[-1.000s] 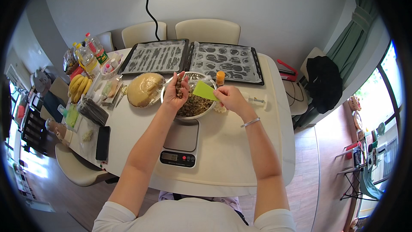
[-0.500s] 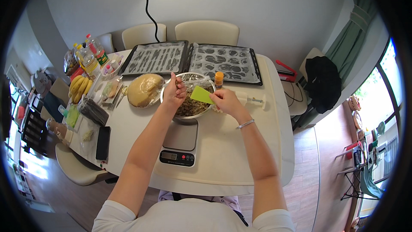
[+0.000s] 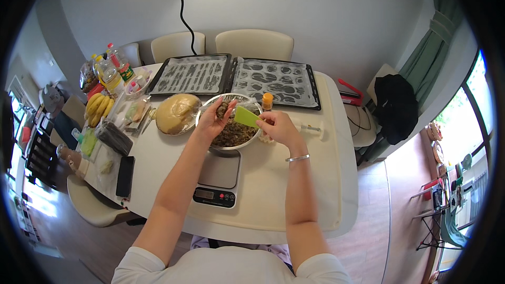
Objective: The person scoops a brown mixture from a bowl, weighs it on a digital scale, and rolls it into a ball by hand.
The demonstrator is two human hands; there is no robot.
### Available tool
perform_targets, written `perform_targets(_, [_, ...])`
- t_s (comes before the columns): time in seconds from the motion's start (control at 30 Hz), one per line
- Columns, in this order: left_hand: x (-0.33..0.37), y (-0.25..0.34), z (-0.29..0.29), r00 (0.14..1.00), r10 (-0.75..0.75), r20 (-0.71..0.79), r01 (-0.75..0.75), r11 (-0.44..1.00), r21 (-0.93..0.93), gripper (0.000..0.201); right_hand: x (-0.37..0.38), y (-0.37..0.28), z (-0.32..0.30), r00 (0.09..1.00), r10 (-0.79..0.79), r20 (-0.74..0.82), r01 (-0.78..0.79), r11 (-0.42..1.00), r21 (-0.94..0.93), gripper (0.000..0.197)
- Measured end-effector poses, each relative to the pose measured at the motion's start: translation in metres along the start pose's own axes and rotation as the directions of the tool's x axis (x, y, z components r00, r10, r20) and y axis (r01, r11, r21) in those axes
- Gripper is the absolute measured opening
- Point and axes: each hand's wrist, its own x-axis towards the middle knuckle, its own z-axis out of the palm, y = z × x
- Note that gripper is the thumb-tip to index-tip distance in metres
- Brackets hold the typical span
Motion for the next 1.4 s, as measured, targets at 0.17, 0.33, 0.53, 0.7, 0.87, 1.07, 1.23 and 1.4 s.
perform_targets(0.17, [0.015,0.005,-0.041,0.971,-0.046,0.235,0.095,0.974,-0.203,0.025,0.003,0.000,-0.001,1.000,-0.007,0.017,0.008,0.998,-0.068,0.017])
perform_targets(0.33, [0.004,-0.005,-0.009,1.000,0.015,-0.013,-0.018,0.980,-0.199,0.011,0.003,0.010,-0.007,1.000,-0.012,-0.020,0.012,0.999,-0.037,0.018])
perform_targets(0.53, [0.001,-0.002,-0.007,0.984,0.114,0.137,-0.092,0.984,-0.155,0.019,0.001,0.010,-0.008,0.999,-0.015,-0.031,0.014,0.999,-0.031,0.018])
perform_targets(0.7, [-0.005,0.006,-0.001,0.985,0.114,0.133,-0.089,0.980,-0.179,0.052,0.002,0.009,-0.005,1.000,0.003,0.022,-0.001,0.995,-0.097,0.019])
perform_targets(0.87, [-0.001,0.008,-0.006,0.993,0.119,-0.001,-0.118,0.989,-0.090,0.061,0.000,0.000,0.000,0.999,0.030,0.026,-0.027,0.993,-0.111,0.019])
perform_targets(1.07, [0.000,-0.001,-0.011,0.990,0.134,-0.036,-0.135,0.991,-0.009,0.057,0.003,0.007,0.001,0.998,0.040,0.040,-0.034,0.990,-0.140,0.020])
perform_targets(1.23, [-0.003,-0.007,-0.006,0.998,0.063,0.029,-0.067,0.989,0.134,0.054,0.007,0.013,0.002,0.997,0.058,0.040,-0.052,0.988,-0.142,0.020])
perform_targets(1.4, [-0.022,-0.016,0.011,0.996,0.039,0.075,-0.062,0.941,0.333,0.045,0.006,0.015,-0.007,0.999,0.025,-0.038,-0.029,0.992,-0.124,0.020])
